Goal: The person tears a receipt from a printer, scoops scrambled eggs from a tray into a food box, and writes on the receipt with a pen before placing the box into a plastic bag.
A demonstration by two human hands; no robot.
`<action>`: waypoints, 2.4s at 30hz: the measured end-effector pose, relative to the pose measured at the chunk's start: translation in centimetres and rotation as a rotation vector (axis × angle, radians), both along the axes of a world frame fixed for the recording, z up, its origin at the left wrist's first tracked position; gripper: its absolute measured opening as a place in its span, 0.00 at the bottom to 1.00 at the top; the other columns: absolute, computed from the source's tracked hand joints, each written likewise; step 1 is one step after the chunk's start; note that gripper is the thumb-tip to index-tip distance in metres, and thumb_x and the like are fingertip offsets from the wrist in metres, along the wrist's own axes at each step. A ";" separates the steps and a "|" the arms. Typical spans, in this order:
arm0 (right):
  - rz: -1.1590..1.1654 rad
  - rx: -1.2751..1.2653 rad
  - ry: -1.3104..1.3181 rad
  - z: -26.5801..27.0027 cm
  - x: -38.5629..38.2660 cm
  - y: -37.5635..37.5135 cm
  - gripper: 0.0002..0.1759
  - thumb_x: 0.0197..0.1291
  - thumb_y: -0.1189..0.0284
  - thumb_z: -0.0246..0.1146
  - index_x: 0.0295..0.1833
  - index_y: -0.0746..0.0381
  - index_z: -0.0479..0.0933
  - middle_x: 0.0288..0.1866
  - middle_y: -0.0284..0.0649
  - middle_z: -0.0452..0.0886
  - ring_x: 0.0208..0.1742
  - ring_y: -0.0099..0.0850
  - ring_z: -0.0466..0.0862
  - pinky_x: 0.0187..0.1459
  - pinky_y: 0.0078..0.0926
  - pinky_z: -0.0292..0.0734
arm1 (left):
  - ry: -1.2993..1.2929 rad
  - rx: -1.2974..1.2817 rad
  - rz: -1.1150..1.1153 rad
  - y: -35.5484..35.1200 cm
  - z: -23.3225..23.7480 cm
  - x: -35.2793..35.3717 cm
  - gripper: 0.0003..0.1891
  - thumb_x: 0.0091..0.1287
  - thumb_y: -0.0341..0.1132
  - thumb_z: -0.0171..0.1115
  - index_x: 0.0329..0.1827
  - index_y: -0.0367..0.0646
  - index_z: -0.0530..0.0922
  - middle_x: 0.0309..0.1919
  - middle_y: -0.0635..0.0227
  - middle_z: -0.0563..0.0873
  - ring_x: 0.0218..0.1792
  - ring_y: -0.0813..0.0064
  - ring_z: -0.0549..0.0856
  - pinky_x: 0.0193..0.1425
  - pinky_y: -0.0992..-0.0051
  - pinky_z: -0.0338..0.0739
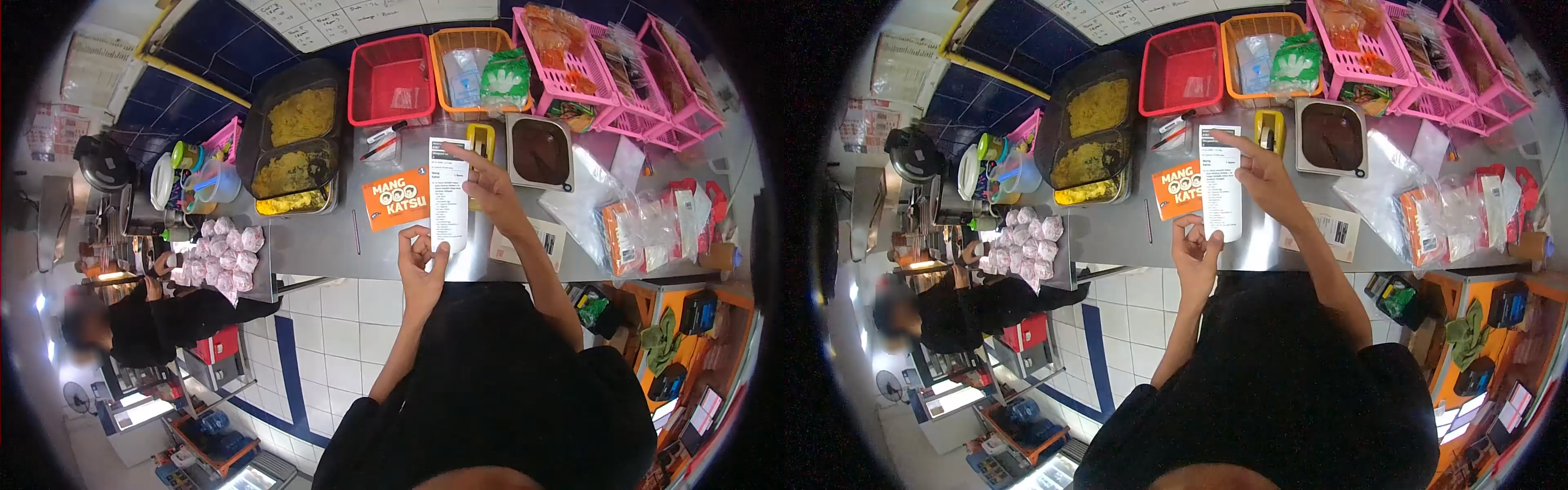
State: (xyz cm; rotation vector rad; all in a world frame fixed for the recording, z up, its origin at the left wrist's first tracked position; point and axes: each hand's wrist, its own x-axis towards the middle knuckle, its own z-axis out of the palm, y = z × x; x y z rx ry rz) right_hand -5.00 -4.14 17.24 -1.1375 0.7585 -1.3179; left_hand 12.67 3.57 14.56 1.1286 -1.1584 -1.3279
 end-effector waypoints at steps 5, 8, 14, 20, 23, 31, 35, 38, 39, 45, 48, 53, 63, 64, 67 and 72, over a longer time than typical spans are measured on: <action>-0.024 0.008 0.000 0.0 -0.4 0.1 0.38 0.57 0.92 0.46 0.76 0.65 0.66 0.76 0.43 0.71 0.60 0.25 0.81 0.63 0.24 0.75 | 0.003 -0.010 -0.001 -0.1 -0.3 -0.4 0.17 0.70 0.22 0.63 0.55 0.43 0.65 0.41 0.62 0.88 0.37 0.84 0.82 0.40 0.82 0.74; -0.024 0.027 0.015 0.0 -0.4 0.1 0.37 0.58 0.90 0.49 0.76 0.65 0.65 0.76 0.43 0.71 0.61 0.26 0.81 0.65 0.26 0.75 | 0.009 0.030 -0.012 -0.1 0.0 -0.3 0.17 0.70 0.21 0.61 0.56 0.42 0.65 0.41 0.60 0.88 0.45 0.78 0.86 0.49 0.77 0.76; -0.077 0.021 0.046 -0.7 0.5 -0.4 0.35 0.59 0.90 0.52 0.74 0.63 0.69 0.72 0.43 0.74 0.60 0.26 0.82 0.64 0.24 0.76 | 0.038 0.001 0.021 -0.5 -0.7 0.3 0.17 0.70 0.23 0.64 0.55 0.43 0.66 0.40 0.63 0.87 0.36 0.83 0.82 0.39 0.80 0.75; -0.385 0.154 0.391 -12.7 5.1 2.9 0.29 0.56 0.89 0.56 0.64 0.60 0.76 0.56 0.46 0.80 0.55 0.32 0.83 0.54 0.24 0.79 | -0.945 -0.134 -0.213 -4.0 -2.3 7.7 0.22 0.61 0.40 0.75 0.56 0.43 0.79 0.40 0.61 0.89 0.44 0.61 0.89 0.49 0.65 0.81; -0.461 0.169 0.473 -18.5 7.1 5.1 0.26 0.53 0.89 0.57 0.59 0.62 0.77 0.52 0.47 0.80 0.55 0.40 0.83 0.52 0.30 0.79 | -1.071 -0.399 -0.349 -9.1 -4.8 11.3 0.30 0.54 0.40 0.79 0.60 0.45 0.77 0.59 0.57 0.81 0.59 0.55 0.81 0.62 0.59 0.76; -0.597 0.169 0.948 -20.5 9.3 7.1 0.25 0.52 0.83 0.64 0.58 0.61 0.75 0.64 0.50 0.73 0.63 0.54 0.75 0.62 0.46 0.71 | -1.452 -0.378 -0.826 -16.5 -8.5 10.7 0.52 0.45 0.42 0.83 0.74 0.56 0.61 0.82 0.54 0.50 0.81 0.43 0.51 0.81 0.38 0.47; -0.743 0.173 1.204 -20.7 10.3 8.5 0.24 0.52 0.76 0.69 0.57 0.57 0.77 0.69 0.48 0.71 0.68 0.48 0.71 0.63 0.48 0.66 | -1.416 -0.435 -0.896 -18.6 -9.6 11.6 0.53 0.44 0.40 0.82 0.76 0.59 0.59 0.82 0.54 0.51 0.81 0.41 0.52 0.80 0.37 0.48; -0.766 0.143 1.275 -21.3 10.9 8.8 0.24 0.52 0.73 0.70 0.57 0.54 0.78 0.69 0.44 0.72 0.70 0.45 0.70 0.64 0.49 0.64 | -1.290 -0.548 -0.976 -19.7 -9.6 12.8 0.50 0.48 0.42 0.79 0.76 0.62 0.60 0.81 0.52 0.53 0.79 0.39 0.54 0.76 0.31 0.49; -0.763 0.127 1.286 -21.4 11.3 8.9 0.24 0.52 0.72 0.71 0.57 0.53 0.79 0.68 0.42 0.73 0.70 0.44 0.69 0.64 0.49 0.63 | -1.291 -0.546 -0.974 -20.1 -9.7 13.1 0.50 0.48 0.42 0.79 0.76 0.62 0.60 0.81 0.52 0.53 0.79 0.39 0.54 0.76 0.31 0.49; -0.761 0.072 1.387 -21.6 13.7 8.3 0.23 0.54 0.70 0.70 0.58 0.51 0.80 0.67 0.37 0.74 0.72 0.44 0.68 0.70 0.58 0.58 | -1.185 -0.421 -1.149 -24.0 -8.0 12.7 0.54 0.46 0.44 0.79 0.80 0.61 0.59 0.79 0.54 0.60 0.76 0.43 0.63 0.78 0.47 0.59; -0.765 0.078 1.378 -21.4 15.3 8.3 0.22 0.55 0.70 0.70 0.58 0.50 0.80 0.66 0.37 0.74 0.73 0.44 0.67 0.74 0.64 0.52 | -0.843 -0.211 -1.367 -27.7 -10.1 12.0 0.48 0.51 0.38 0.74 0.79 0.53 0.62 0.72 0.56 0.72 0.73 0.62 0.70 0.77 0.70 0.64; -0.756 0.073 1.375 -20.8 16.4 7.5 0.21 0.56 0.70 0.69 0.58 0.51 0.81 0.61 0.38 0.75 0.71 0.43 0.68 0.73 0.69 0.50 | -0.854 -0.253 -1.416 -29.0 -9.6 11.3 0.49 0.51 0.35 0.71 0.81 0.54 0.61 0.70 0.58 0.74 0.70 0.64 0.73 0.75 0.69 0.66; -0.697 -0.042 1.438 -21.4 18.5 5.2 0.21 0.59 0.70 0.67 0.59 0.56 0.81 0.52 0.39 0.77 0.62 0.40 0.74 0.71 0.61 0.59 | -0.950 -0.296 -1.320 -31.3 -7.9 10.4 0.41 0.52 0.42 0.66 0.76 0.66 0.71 0.60 0.53 0.84 0.53 0.56 0.86 0.61 0.64 0.79; -0.686 -0.020 1.439 -21.1 18.6 5.3 0.20 0.59 0.72 0.66 0.59 0.59 0.80 0.52 0.41 0.79 0.62 0.41 0.75 0.72 0.60 0.59 | -1.010 -0.330 -1.288 -31.3 -7.7 10.2 0.39 0.52 0.44 0.68 0.74 0.63 0.73 0.56 0.52 0.86 0.55 0.56 0.85 0.62 0.63 0.78; -0.730 -0.037 1.315 -20.6 18.9 5.7 0.16 0.61 0.75 0.63 0.56 0.62 0.78 0.51 0.46 0.81 0.60 0.45 0.78 0.72 0.63 0.58 | -1.130 -0.374 -1.202 -28.4 -8.0 10.2 0.38 0.52 0.49 0.72 0.70 0.57 0.75 0.53 0.52 0.86 0.57 0.56 0.84 0.63 0.60 0.78; -0.648 0.003 1.249 -20.8 18.6 6.8 0.22 0.62 0.77 0.61 0.62 0.64 0.71 0.56 0.50 0.81 0.66 0.49 0.75 0.74 0.59 0.57 | -1.224 -0.802 -0.795 -20.4 -9.7 11.8 0.41 0.49 0.50 0.79 0.67 0.52 0.71 0.60 0.53 0.77 0.57 0.42 0.81 0.54 0.48 0.81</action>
